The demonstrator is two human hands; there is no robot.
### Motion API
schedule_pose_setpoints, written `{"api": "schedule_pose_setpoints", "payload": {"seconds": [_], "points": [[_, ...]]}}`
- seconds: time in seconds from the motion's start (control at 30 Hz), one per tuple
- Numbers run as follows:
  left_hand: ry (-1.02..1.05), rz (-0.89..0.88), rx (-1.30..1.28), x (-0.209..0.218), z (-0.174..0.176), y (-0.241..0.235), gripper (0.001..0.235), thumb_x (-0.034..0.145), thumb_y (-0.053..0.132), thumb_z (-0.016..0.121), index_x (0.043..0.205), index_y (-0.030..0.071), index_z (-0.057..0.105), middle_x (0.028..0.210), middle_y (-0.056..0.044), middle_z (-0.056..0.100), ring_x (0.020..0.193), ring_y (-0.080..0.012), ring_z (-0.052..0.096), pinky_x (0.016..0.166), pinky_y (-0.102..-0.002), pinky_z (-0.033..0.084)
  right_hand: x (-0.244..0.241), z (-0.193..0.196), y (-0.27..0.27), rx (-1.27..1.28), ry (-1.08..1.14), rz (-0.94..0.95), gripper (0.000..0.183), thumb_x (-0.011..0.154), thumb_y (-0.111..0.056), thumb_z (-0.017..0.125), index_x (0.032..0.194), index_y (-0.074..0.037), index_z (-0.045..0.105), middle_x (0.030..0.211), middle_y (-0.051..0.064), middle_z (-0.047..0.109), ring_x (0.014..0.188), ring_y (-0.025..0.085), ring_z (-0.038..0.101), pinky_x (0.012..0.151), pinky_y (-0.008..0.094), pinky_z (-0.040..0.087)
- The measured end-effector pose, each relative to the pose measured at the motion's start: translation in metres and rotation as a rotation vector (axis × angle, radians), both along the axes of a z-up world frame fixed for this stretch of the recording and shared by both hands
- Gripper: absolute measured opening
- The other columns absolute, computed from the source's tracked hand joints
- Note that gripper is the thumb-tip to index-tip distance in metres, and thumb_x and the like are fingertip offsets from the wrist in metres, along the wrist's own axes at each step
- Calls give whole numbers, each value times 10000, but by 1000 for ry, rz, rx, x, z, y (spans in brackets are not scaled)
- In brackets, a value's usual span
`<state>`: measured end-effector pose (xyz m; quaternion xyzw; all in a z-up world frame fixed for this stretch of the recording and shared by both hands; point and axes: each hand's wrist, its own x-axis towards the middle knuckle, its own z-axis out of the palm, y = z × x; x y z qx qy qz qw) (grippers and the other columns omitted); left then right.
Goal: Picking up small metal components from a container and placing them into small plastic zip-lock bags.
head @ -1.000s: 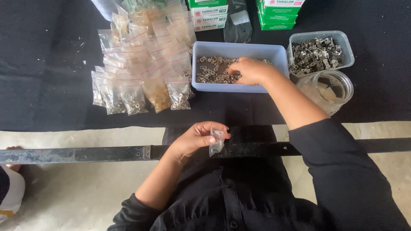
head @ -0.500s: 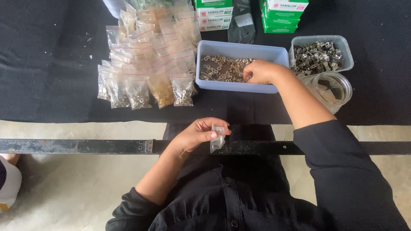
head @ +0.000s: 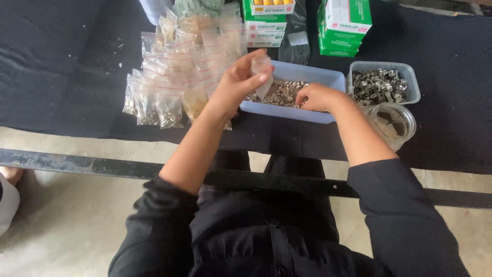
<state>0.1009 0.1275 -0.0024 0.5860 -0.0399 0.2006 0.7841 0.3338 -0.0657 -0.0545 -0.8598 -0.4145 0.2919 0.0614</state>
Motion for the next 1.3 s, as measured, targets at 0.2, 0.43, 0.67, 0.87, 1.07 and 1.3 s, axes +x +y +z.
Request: {"api": "schedule_pose_setpoints", "payload": {"seconds": [0.2, 0.43, 0.67, 0.87, 1.07, 1.3], "points": [[190, 282, 367, 87, -56, -5, 593, 844, 288, 869, 1373, 164, 630, 1001, 16, 663, 983, -154, 623, 885, -337, 501, -6, -4, -6, 265, 259, -329, 194, 806, -53, 756, 999, -65, 768, 898, 105, 713, 777, 230, 663, 690, 354, 547], [286, 357, 699, 110, -86, -10, 586, 817, 332, 903, 1344, 252, 662, 1150, -91, 766, 1152, -322, 695, 1023, -455, 529, 13, -27, -10, 871, 991, -772, 209, 857, -23, 775, 1041, -87, 701, 940, 91, 750, 839, 200, 760, 752, 347, 702], [298, 342, 927, 94, -72, -17, 564, 873, 335, 832, 1382, 215, 620, 1146, -95, 766, 1119, -309, 714, 997, -448, 555, 30, -50, 2, 1032, 1419, -1052, 169, 965, -90, 701, 1123, -29, 698, 1059, 130, 687, 993, 277, 727, 916, 420, 686], [263, 311, 968, 88, -68, -17, 555, 908, 341, 800, 1403, 189, 601, 1162, -98, 756, 1127, -304, 704, 1000, -437, 539, 41, -66, 2, 1122, 1510, -1052, 200, 977, -29, 641, 1161, 27, 693, 1205, 280, 674, 1139, 410, 695, 1020, 499, 635], [233, 311, 947, 85, -69, -15, 594, 881, 305, 814, 1412, 169, 586, 1177, -138, 746, 1140, -358, 690, 1013, -476, 532, 39, -56, -5, 1171, 1489, -1024, 251, 960, 32, 641, 1207, 64, 675, 1281, 357, 624, 1216, 469, 648, 1065, 525, 599], [303, 255, 960, 100, -85, -11, 529, 892, 344, 793, 1368, 222, 596, 1144, -109, 749, 1117, -344, 701, 1006, -459, 536, 2, 1, -1, 1074, 1133, -828, 263, 900, 69, 681, 1154, 3, 701, 1138, 232, 728, 1097, 324, 744, 991, 435, 659]]}}
